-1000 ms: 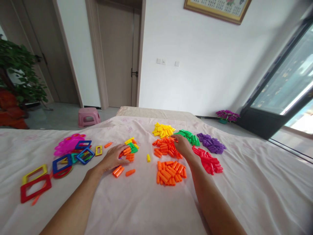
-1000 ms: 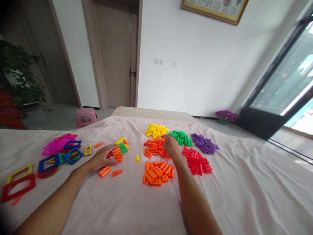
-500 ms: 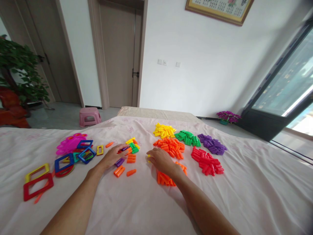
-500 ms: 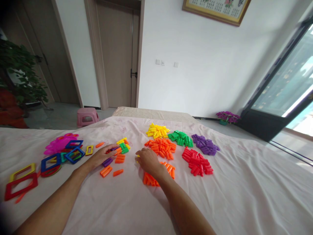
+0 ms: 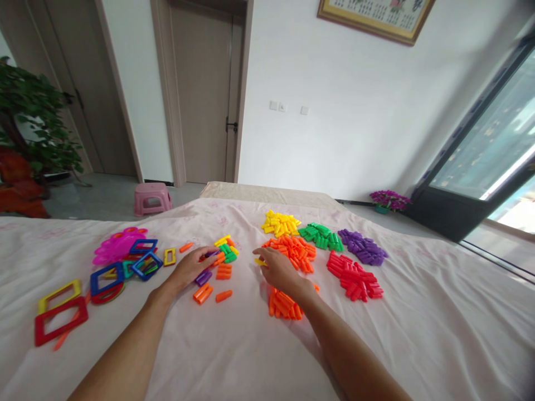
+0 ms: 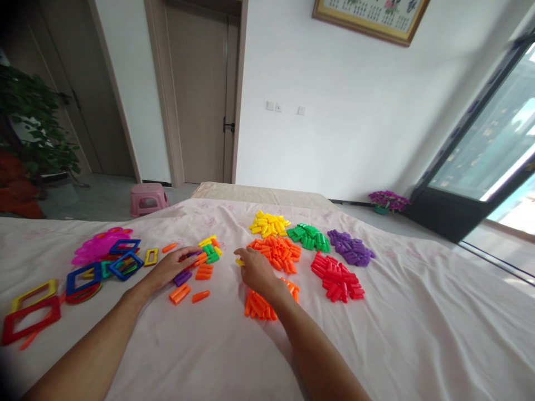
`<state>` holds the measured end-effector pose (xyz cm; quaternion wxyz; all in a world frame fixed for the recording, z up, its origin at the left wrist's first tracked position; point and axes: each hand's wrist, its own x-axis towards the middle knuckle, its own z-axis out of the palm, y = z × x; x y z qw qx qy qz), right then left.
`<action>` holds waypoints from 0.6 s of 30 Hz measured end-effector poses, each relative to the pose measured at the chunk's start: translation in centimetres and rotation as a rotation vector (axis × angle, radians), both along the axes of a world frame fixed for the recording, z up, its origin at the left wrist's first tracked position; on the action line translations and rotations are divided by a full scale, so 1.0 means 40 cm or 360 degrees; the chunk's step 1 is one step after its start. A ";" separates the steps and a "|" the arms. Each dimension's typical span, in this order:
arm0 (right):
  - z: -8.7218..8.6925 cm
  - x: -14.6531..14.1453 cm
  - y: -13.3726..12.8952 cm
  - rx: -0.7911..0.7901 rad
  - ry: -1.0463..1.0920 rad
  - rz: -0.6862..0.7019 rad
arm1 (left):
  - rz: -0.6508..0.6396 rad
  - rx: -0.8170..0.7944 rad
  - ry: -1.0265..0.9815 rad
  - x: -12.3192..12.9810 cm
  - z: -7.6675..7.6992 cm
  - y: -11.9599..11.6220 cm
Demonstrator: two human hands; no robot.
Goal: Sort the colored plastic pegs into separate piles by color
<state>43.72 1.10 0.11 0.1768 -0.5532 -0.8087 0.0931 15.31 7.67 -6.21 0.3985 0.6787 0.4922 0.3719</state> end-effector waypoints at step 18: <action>0.001 0.340 0.328 0.0257 0.0387 -0.1030 | 0.0170 0.0091 0.0050 -0.003 -0.017 0.018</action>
